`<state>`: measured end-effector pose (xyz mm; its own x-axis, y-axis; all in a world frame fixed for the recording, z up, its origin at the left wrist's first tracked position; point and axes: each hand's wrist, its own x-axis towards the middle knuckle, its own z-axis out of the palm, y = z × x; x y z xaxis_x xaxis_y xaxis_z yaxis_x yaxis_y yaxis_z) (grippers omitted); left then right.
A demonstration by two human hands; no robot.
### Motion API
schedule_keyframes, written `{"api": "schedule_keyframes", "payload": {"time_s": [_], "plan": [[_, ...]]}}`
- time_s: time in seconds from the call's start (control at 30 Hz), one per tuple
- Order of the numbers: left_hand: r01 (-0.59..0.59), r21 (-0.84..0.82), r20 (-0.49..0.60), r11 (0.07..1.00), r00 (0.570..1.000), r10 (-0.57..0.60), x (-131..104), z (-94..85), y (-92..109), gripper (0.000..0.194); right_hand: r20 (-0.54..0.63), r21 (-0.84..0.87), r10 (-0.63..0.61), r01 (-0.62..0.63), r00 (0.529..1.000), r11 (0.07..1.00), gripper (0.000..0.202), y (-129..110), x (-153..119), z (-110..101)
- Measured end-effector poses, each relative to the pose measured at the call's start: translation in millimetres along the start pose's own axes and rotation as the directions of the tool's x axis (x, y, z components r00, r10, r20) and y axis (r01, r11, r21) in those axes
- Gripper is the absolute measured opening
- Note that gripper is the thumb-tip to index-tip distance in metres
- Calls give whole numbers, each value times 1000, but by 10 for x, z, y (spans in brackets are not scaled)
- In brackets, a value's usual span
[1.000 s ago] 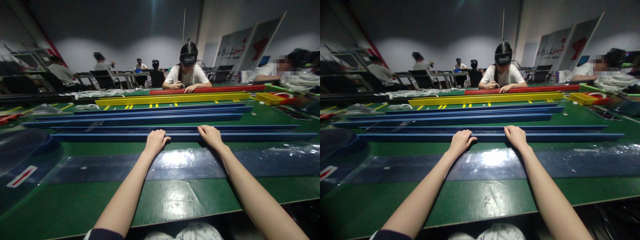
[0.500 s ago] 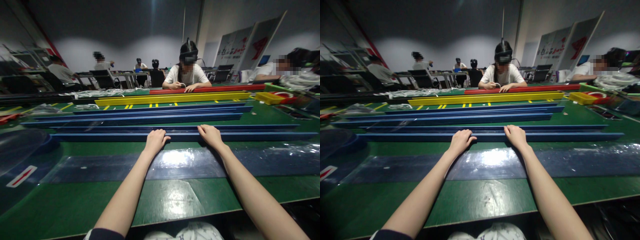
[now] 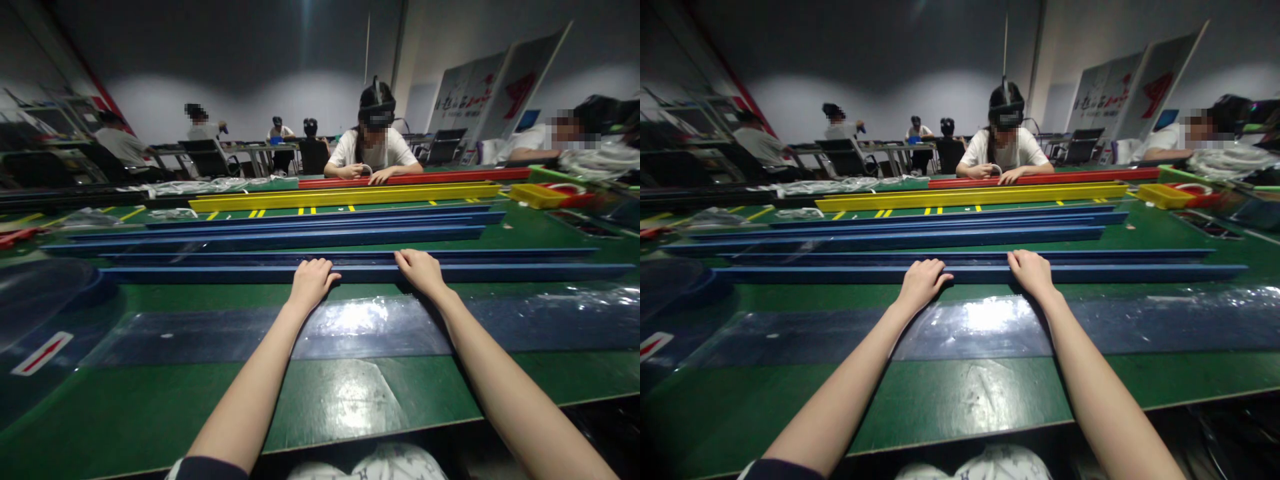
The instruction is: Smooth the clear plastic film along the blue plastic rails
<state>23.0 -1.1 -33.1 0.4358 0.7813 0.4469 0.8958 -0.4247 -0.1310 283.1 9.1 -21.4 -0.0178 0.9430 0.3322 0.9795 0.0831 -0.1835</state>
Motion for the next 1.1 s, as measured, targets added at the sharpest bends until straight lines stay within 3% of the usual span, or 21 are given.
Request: {"api": "schedule_keyframes", "payload": {"time_s": [1.1], "plan": [[-16, -1, -15, 1000, 1000, 16, -10, 7, 5, 33, 75, -68, 15, -10, 997, 998, 43, -61, -26, -68]]}}
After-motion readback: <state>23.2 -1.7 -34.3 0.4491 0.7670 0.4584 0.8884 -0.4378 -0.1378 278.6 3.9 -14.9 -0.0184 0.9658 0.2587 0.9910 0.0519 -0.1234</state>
